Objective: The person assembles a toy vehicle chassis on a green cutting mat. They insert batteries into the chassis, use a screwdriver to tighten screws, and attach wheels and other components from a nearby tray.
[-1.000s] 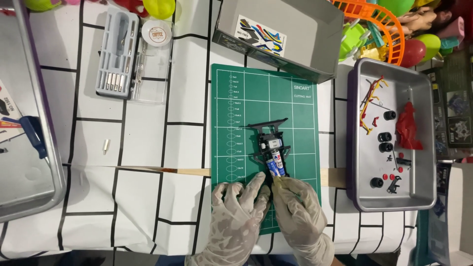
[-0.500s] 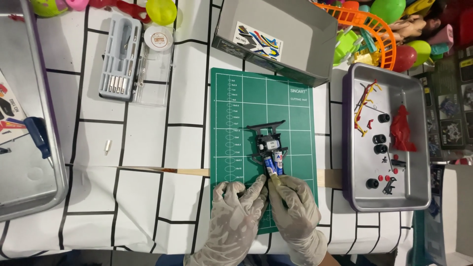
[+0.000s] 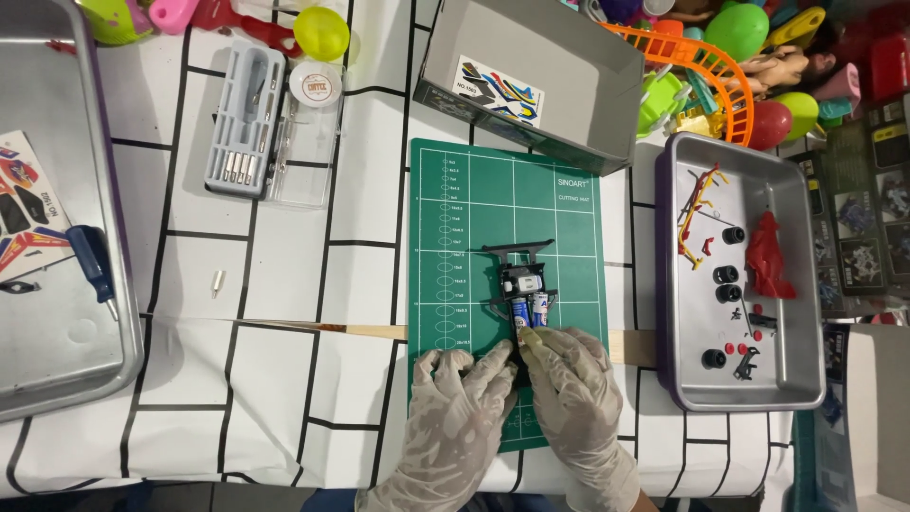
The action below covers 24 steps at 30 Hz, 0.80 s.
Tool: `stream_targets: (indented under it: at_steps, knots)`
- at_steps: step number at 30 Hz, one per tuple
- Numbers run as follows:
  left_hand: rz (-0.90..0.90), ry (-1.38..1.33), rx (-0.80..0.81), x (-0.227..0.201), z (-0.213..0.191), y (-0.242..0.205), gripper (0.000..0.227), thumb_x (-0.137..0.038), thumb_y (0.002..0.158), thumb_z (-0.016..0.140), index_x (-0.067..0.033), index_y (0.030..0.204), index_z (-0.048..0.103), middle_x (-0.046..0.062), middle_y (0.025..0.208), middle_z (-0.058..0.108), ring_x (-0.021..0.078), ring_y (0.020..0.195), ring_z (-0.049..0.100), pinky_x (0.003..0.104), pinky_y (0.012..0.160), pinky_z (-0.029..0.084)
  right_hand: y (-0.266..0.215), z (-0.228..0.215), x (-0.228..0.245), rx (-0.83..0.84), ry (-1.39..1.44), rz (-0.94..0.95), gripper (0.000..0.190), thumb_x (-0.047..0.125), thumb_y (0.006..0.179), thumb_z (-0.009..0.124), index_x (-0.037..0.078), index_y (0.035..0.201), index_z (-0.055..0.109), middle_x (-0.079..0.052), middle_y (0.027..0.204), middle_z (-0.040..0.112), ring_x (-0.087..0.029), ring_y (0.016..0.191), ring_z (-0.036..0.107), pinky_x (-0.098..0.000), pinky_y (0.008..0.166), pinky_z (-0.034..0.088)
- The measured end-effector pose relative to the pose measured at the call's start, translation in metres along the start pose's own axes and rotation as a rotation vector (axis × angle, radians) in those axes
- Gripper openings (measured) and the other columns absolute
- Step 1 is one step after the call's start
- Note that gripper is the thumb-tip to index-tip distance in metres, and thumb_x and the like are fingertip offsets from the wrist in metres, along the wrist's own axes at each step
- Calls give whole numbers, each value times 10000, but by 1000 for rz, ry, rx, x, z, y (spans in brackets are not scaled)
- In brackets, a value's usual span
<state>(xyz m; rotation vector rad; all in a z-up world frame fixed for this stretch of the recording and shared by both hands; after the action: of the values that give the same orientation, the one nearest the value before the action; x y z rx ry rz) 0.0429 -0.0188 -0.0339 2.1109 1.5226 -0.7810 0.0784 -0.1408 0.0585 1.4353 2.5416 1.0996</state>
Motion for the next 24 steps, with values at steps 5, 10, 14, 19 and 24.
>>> stream_targets:
  at_steps: [5,10,14,19,24]
  knots:
    - [138,244,-80,-28,-42,17,625,-543,916,665,-238,1446,539,41,1331,588,273,1043,594,499,919,438,3,-1,-19,155,107,184,184,32,955,638,2,1106,738,-134,1053,768,-281,995,738,-394,921,614]
    - [145,439,-90,-31,-45,29,856,-628,790,763,-201,1480,491,5,1148,548,197,888,583,424,839,462,23,-10,-42,341,218,498,132,143,911,702,128,1014,783,-38,1034,789,-175,966,756,-304,887,615]
    - [143,342,50,-29,-33,35,716,-496,832,772,-176,1421,522,55,1211,509,259,918,579,473,824,437,47,-12,-40,328,484,668,268,137,857,781,61,1111,750,-72,1048,785,-159,913,761,-260,860,644]
    - [-79,100,287,-18,-25,30,816,-574,901,649,-359,1553,209,124,1458,223,377,1225,218,547,1009,220,38,-7,-59,433,442,754,388,132,891,754,181,1274,725,15,943,694,-130,922,710,-262,866,597]
    - [71,261,21,-14,-7,32,984,-631,784,812,-292,1564,316,123,1580,313,336,1209,504,551,974,419,39,-9,-62,415,466,511,404,120,897,760,151,1296,710,24,934,669,-115,845,656,-238,833,593]
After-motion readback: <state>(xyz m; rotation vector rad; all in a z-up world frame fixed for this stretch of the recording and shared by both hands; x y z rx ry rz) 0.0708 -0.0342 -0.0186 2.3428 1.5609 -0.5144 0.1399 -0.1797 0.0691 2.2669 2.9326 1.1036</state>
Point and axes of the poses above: each hand's wrist, its own y-axis towards the middle knuckle, its own z-axis out of the palm, x = y × z, the point moved 4 cm from there along y, towards the middle knuckle
